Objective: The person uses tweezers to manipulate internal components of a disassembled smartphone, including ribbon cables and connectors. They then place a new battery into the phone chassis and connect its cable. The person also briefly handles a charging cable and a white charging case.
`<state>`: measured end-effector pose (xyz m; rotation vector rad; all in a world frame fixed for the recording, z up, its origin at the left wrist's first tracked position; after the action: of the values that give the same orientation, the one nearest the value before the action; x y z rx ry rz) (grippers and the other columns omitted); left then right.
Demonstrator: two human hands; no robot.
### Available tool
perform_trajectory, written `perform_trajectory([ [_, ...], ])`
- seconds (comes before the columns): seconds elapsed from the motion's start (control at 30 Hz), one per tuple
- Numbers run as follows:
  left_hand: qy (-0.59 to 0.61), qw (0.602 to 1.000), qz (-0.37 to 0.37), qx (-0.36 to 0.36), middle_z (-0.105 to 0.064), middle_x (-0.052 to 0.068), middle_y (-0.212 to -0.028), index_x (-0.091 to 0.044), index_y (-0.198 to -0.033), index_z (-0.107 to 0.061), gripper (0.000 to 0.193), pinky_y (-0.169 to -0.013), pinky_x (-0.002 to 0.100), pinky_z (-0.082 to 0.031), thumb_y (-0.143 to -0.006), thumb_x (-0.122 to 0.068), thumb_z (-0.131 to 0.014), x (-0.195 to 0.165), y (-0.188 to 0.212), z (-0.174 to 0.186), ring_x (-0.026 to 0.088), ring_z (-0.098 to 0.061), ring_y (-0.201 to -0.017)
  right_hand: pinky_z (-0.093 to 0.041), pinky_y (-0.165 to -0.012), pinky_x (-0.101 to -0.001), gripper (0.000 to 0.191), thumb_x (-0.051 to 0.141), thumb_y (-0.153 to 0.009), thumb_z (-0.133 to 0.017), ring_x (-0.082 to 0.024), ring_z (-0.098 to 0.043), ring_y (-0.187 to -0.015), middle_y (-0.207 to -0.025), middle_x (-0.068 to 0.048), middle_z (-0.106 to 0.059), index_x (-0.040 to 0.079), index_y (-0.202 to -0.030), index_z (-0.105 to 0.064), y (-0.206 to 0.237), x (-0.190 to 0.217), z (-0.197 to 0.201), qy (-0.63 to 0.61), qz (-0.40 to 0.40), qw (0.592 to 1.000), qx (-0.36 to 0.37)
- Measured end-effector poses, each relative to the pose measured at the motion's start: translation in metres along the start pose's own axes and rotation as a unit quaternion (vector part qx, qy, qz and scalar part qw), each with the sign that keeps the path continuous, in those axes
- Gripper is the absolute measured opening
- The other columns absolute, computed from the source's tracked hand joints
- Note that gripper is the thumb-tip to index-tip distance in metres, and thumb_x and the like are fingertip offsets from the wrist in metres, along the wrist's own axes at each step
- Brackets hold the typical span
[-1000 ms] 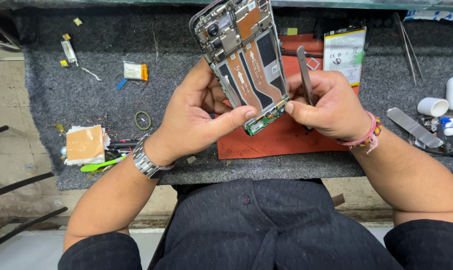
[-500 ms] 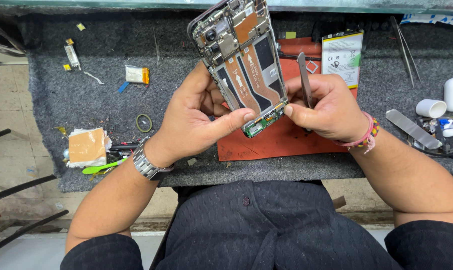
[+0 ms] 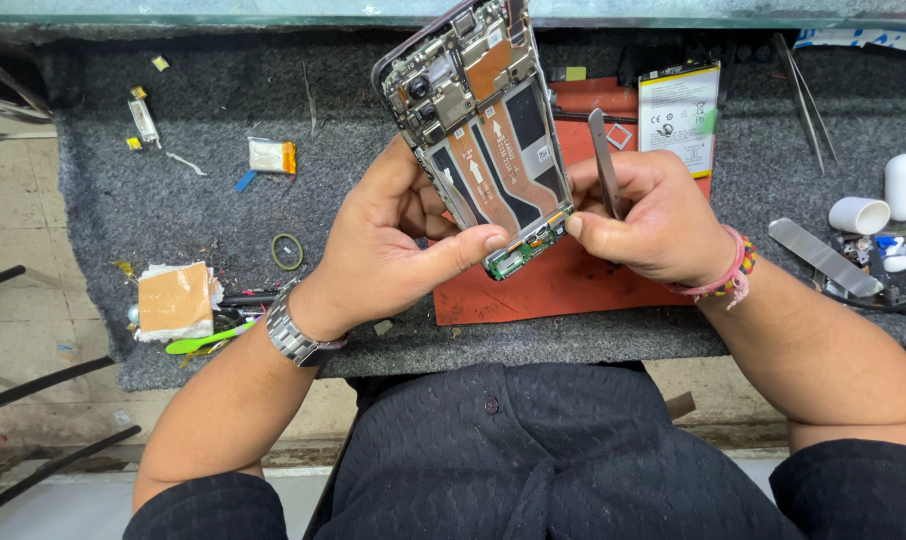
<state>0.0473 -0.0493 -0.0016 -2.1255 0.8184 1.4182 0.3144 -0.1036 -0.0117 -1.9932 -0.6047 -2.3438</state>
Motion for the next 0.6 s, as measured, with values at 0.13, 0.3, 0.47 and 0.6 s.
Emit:
perform_trajectory([
  [0.13, 0.002, 1.000, -0.006, -0.004, -0.061, 0.010, -0.140, -0.005, -0.158, -0.033, 0.069, -0.102, 0.030, -0.062, -0.103, 0.003, -0.073, -0.0021, -0.0018, 0.0013, 0.016, -0.067, -0.125, -0.043, -0.059, -0.0196, 0.026, 0.008, -0.091, -0.068, -0.001, -0.053, -0.067, -0.082, 0.005, -0.066, -0.003, -0.114, -0.072, -0.0022, -0.0023, -0.0013, -0.061, -0.022, 0.998, -0.006],
  [0.3, -0.015, 1.000, -0.008, -0.009, -0.059, 0.011, -0.142, -0.004, -0.161, -0.030, 0.073, -0.100, 0.030, -0.063, -0.102, 0.003, -0.072, -0.0046, -0.0018, 0.0016, 0.017, -0.067, -0.126, -0.041, -0.059, -0.0192, 0.024, 0.005, -0.092, -0.068, 0.000, -0.050, -0.069, -0.082, 0.005, -0.063, -0.003, -0.115, -0.071, -0.0007, -0.0042, -0.0036, -0.057, 0.003, 0.998, -0.006],
  [0.47, -0.005, 1.000, -0.007, -0.013, -0.058, 0.012, -0.145, -0.004, -0.163, -0.027, 0.076, -0.101, 0.030, -0.062, -0.103, 0.003, -0.072, -0.0043, -0.0022, 0.0012, 0.017, -0.066, -0.128, -0.039, -0.057, -0.0200, 0.024, 0.003, -0.091, -0.067, 0.000, -0.048, -0.067, -0.081, 0.006, -0.062, -0.003, -0.114, -0.072, -0.0017, -0.0080, -0.0043, -0.058, -0.006, 0.998, -0.004],
  [0.6, -0.006, 1.000, -0.007, -0.013, -0.057, 0.012, -0.145, -0.005, -0.165, -0.025, 0.079, -0.102, 0.031, -0.062, -0.102, 0.003, -0.073, -0.0040, -0.0024, 0.0017, 0.018, -0.066, -0.128, -0.038, -0.056, -0.0200, 0.024, 0.005, -0.091, -0.067, 0.000, -0.048, -0.067, -0.080, 0.006, -0.062, -0.002, -0.113, -0.072, -0.0020, -0.0088, -0.0035, -0.060, -0.012, 0.998, 0.003],
])
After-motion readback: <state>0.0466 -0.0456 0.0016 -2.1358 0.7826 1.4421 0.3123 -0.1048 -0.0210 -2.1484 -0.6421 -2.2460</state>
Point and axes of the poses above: each hand's wrist, its own y-axis away from the middle knuckle, its own z-axis out of the back of the hand, x = y × z, the point moved 2 cm from there along -y, towards the middle knuckle
